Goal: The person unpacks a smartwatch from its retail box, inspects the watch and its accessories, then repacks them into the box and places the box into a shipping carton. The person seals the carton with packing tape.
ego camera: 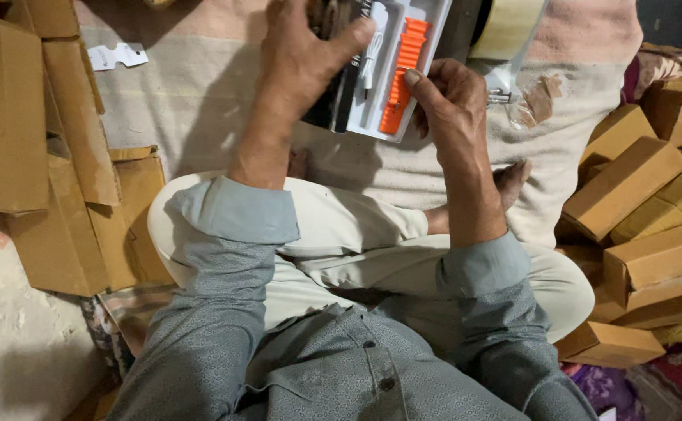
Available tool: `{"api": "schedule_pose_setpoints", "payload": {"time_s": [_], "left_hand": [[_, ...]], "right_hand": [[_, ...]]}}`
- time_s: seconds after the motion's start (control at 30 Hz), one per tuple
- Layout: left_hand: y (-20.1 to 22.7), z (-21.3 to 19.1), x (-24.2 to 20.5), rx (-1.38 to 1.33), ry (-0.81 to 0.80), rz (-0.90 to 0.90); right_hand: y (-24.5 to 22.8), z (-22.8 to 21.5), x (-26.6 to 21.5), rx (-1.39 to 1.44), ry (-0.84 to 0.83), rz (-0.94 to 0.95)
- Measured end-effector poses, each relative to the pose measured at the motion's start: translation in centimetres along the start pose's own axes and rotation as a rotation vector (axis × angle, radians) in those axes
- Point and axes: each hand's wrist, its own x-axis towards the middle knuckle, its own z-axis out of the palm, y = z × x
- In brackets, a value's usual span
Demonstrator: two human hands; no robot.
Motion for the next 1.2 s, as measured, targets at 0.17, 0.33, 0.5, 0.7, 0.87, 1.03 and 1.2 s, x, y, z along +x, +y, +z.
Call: {"api": "schedule_pose_setpoints", "payload": {"time_s": [0.17,0.33,0.5,0.7,0.87,1.03,1.2], "left_hand": [[1.6,1.5,-1.0,0.038,-0.003,-0.036],[2.5,3.0,-1.7,0.153,0.017,0.005],[3.1,4.6,-2.8,0.249,0.127,0.088],[2.0,4.7,-2.6,0.292,0.23,0.135],[1.1,5.1,-2.6,0.245,0.19,0.061],[0.2,6.5,-1.6,0.446,0.405,0.024],[-1.2,8.5,-1.0,0.326,0.412,-0.279]], "right_hand": [[0.5,0.6,-0.3,0.02,-0.012,0.013],[1.5,1.6,-0.3,0.028,-0.003,-0.041],[2.6,1.7,-0.2,-0.074,0.036,-0.114],[2.8,2.6,-0.3,-0.033,-0.097,-0.207],[3.3,3.2,-0.6,-0.011,-0.211,-0.175],[5.3,3.6,-0.3,0.18,-0.39,-0.191],[8.1,4.6,0.4,0.147,-0.225,-0.002]]}}
